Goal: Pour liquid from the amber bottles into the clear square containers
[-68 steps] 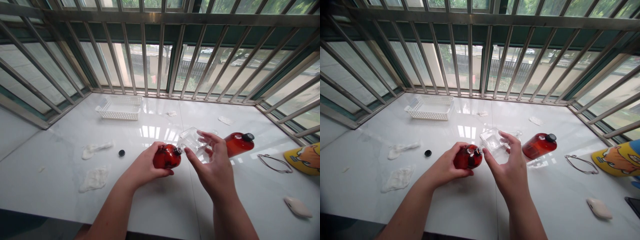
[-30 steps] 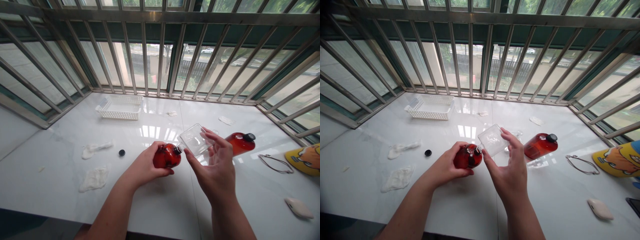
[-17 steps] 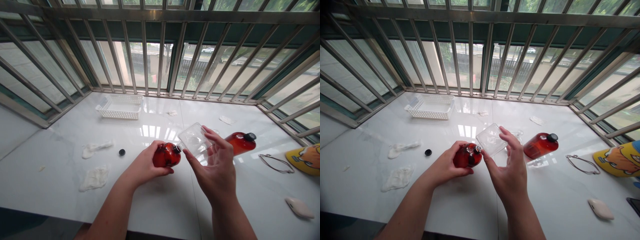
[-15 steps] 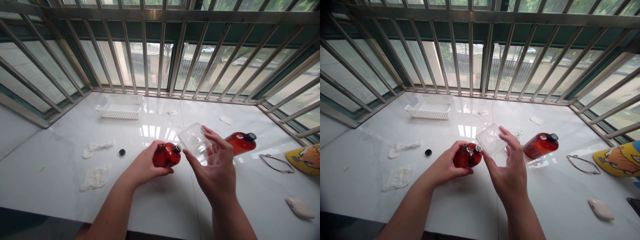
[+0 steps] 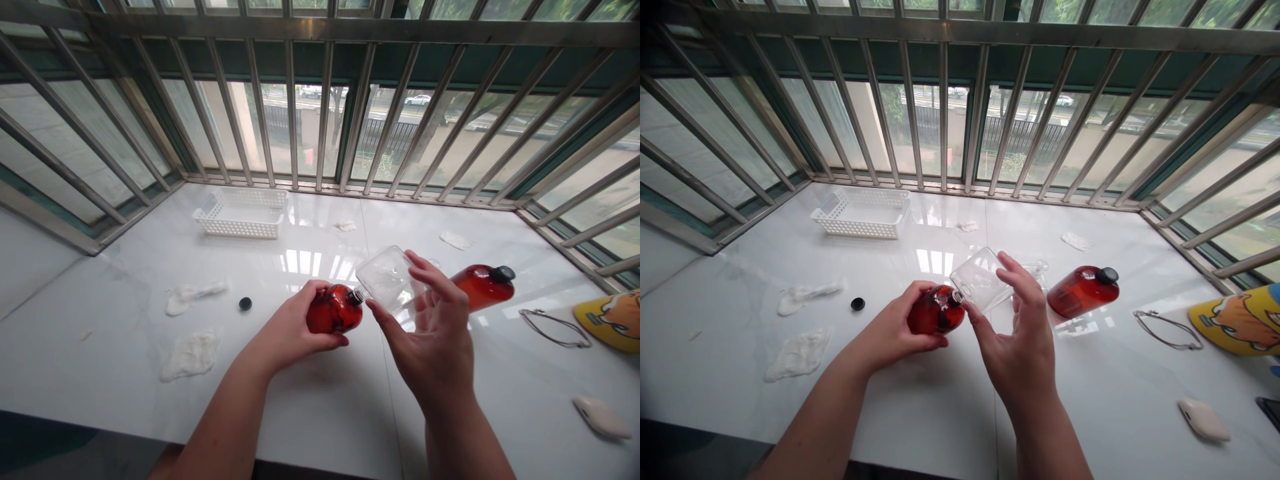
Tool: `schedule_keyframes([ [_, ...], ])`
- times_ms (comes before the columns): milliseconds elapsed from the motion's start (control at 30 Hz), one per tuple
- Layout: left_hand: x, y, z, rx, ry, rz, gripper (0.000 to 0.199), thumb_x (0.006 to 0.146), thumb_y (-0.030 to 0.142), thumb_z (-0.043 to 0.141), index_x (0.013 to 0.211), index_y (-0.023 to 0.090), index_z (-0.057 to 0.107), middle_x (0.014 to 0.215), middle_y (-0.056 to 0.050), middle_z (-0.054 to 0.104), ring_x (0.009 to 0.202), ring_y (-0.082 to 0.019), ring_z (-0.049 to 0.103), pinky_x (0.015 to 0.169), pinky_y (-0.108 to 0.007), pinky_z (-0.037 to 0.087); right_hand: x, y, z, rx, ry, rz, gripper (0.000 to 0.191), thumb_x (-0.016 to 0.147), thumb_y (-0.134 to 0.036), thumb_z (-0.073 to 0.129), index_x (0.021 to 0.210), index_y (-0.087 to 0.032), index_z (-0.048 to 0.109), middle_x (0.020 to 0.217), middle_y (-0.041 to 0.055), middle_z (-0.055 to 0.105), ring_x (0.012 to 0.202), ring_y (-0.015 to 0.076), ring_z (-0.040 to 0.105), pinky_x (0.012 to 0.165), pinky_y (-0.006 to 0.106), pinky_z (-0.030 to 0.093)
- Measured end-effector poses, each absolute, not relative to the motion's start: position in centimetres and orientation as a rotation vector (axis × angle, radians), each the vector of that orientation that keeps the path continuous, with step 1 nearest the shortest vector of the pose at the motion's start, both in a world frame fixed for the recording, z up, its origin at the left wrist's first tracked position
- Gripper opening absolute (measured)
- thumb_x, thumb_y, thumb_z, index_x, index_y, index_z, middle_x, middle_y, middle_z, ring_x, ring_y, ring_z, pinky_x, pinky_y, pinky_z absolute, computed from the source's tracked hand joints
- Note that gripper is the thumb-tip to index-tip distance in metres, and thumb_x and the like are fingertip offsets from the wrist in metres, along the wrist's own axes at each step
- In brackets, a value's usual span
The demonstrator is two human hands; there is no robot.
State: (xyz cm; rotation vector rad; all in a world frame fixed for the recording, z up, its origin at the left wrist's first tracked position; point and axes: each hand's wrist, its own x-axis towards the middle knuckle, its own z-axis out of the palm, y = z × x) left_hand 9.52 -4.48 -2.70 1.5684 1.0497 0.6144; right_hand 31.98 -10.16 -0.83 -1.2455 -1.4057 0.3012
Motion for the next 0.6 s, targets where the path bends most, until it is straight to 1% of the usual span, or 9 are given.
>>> schedule_keyframes([
  [133, 9.57, -4.5, -2.73, 1.562, 1.052, 0.615, 0.079, 0.073, 0.041, 0.104, 0.139, 0.036, 0.061, 0.138, -0.005, 0.073, 0.124, -0.035, 0.073, 0.107, -0.05, 0.06, 31.86, -10.22, -0.69, -1.261, -1.412, 0.277, 0.057, 0.093, -0.031, 0.087, 0.139, -0.034, 0.055, 0.167, 0.0131, 0.056, 0.16, 0.0394, 0.05, 0.121, 0.075, 0.051],
  [333, 9.54, -4.48, -2.7, 1.553, 1.047, 0.618, 0.079, 0.072, 0.042, 0.104, 0.139, 0.037, 0.061, 0.139, -0.005, 0.073, 0.124, -0.035, 0.073, 0.106, -0.049, 0.06, 31.83, -10.12, -0.64, -1.224, -1.437, 0.247, 0.056, 0.094, -0.027, 0.087, 0.14, -0.035, 0.056, 0.166, 0.0113, 0.056, 0.16, 0.0372, 0.05, 0.121, 0.071, 0.053],
  [600, 9.56, -4.55, -2.68, 1.537, 1.039, 0.622, 0.08, 0.073, 0.041, 0.104, 0.139, 0.037, 0.061, 0.141, -0.006, 0.072, 0.125, -0.035, 0.073, 0.107, -0.05, 0.061, 31.78, -9.98, -0.8, -1.205, -1.445, 0.216, 0.056, 0.093, -0.026, 0.086, 0.14, -0.035, 0.056, 0.165, 0.0106, 0.058, 0.16, 0.0375, 0.05, 0.123, 0.073, 0.051],
])
